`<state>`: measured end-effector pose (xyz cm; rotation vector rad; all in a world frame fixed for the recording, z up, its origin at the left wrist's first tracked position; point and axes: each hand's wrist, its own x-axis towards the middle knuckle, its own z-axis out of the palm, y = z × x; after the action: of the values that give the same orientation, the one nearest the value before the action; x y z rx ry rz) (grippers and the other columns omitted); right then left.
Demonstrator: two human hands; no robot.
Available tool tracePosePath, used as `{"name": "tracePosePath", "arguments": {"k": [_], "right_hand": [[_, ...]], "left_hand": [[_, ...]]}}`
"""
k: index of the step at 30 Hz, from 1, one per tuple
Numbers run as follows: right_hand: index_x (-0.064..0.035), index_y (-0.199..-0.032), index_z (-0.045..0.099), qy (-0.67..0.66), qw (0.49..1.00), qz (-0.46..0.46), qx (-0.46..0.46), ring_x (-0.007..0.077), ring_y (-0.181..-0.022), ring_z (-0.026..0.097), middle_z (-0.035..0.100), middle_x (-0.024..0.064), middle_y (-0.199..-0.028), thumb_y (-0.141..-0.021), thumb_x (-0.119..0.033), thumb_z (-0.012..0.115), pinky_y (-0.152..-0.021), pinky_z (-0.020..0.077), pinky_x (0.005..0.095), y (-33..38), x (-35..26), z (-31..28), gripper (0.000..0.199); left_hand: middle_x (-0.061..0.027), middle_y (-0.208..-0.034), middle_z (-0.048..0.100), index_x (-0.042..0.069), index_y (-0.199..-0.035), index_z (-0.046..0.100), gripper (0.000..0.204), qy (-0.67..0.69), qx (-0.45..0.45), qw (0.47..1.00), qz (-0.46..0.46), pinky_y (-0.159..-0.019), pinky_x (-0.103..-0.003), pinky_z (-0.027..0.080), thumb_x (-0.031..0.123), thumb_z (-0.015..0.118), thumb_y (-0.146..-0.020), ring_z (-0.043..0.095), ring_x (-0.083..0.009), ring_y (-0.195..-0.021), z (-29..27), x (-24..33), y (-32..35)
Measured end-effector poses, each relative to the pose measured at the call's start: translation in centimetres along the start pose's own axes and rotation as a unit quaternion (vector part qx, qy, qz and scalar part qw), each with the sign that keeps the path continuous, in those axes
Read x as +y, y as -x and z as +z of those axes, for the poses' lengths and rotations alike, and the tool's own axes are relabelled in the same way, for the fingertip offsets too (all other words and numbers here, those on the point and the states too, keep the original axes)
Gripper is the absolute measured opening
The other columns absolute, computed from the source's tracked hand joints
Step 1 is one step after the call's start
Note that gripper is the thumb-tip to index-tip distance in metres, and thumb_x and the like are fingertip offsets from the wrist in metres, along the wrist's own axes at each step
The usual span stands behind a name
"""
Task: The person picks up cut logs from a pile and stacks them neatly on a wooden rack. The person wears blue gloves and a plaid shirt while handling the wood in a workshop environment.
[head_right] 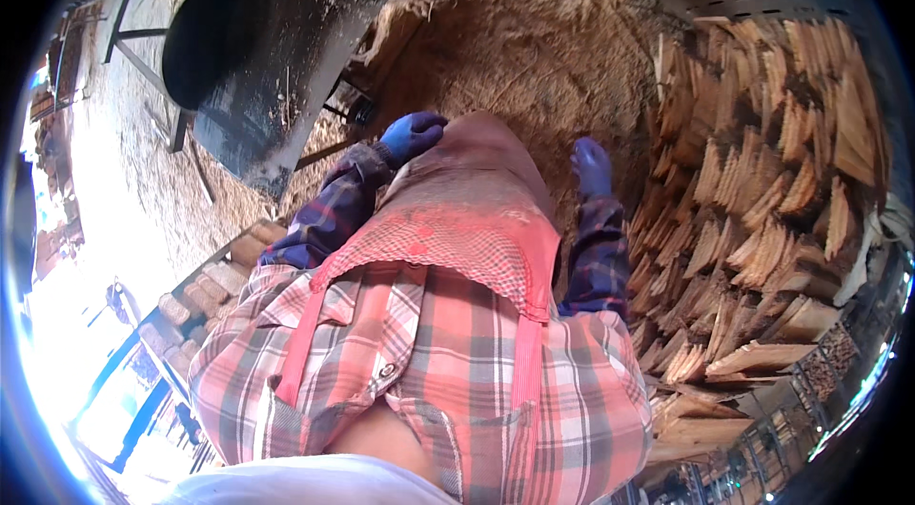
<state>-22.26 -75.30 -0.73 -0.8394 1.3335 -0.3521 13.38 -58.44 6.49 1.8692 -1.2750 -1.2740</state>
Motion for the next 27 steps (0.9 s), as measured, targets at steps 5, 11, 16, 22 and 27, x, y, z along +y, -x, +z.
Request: {"name": "tracePosePath", "arguments": {"k": [5, 11, 16, 22, 27], "right_hand": [[-0.0102, -0.116, 0.057, 0.071, 0.994, -0.029, -0.082, 0.0087, -0.08, 0.057, 0.061, -0.0003, -0.1, -0.084, -0.03, 0.065, -0.066, 0.0451, 0.0215, 1.7, 4.4, 4.0, 0.038], [-0.0038, -0.117, 0.056, 0.153, 0.981, -0.012, -0.118, 0.0126, -0.093, 0.055, 0.06, 0.0024, -0.103, -0.083, -0.03, 0.066, -0.08, 0.0443, 0.0286, -0.4, -2.0, 12.4, 0.044], [-0.0044, -0.118, 0.055, 0.141, 0.985, 0.029, -0.091, 0.0126, -0.094, 0.054, 0.059, 0.0016, -0.103, -0.084, -0.029, 0.065, -0.081, 0.0443, 0.029, -4.4, -3.5, 10.4, 0.043], [-0.0096, -0.115, 0.057, 0.033, 0.997, 0.001, -0.07, 0.012, -0.088, 0.056, 0.059, 0.0004, -0.1, -0.087, -0.029, 0.06, -0.074, 0.0451, 0.0277, -7.6, -4.5, 7.1, 0.034], [-0.0137, -0.102, 0.059, -0.02, 0.989, 0.053, -0.138, 0.0117, -0.073, 0.058, 0.062, 0.001, -0.088, -0.089, -0.027, 0.055, -0.061, 0.0458, 0.0242, -13.5, -4.6, 2.1, 0.019]], "left_hand": [[-0.0158, -0.107, 0.062, 0.001, -0.11, 0.06, 0.031, -0.035, 0.384, 0.898, 0.211, -0.091, -0.034, 0.044, 0.007, 0.059, -0.08, 0.058, -0.0241, -0.104, -7.7, -0.2, -1.2], [-0.0137, -0.136, 0.04, 0.011, -0.133, 0.039, 0.06, -0.407, 0.381, 0.827, 0.079, -0.104, -0.044, 0.03, 0.033, 0.059, -0.081, 0.038, -0.0304, -0.126, -15.6, -4.7, -6.6], [-0.0106, -0.143, 0.033, 0.012, -0.137, 0.033, 0.068, -0.445, 0.363, 0.815, 0.069, -0.107, -0.043, 0.025, 0.037, 0.058, -0.079, 0.031, -0.0302, -0.132, -16.2, -7.1, -9.5], [-0.013, -0.145, 0.029, 0.01, -0.139, 0.029, 0.077, -0.446, 0.356, 0.82, 0.05, -0.109, -0.044, 0.021, 0.037, 0.061, -0.074, 0.027, -0.0321, -0.134, -16.2, -6.8, -10.0], [-0.0143, -0.143, 0.032, 0.01, -0.136, 0.034, 0.07, -0.399, 0.334, 0.852, 0.067, -0.109, -0.042, 0.021, 0.04, 0.059, -0.078, 0.027, -0.0327, -0.133, -17.2, -3.5, -9.7]]}}
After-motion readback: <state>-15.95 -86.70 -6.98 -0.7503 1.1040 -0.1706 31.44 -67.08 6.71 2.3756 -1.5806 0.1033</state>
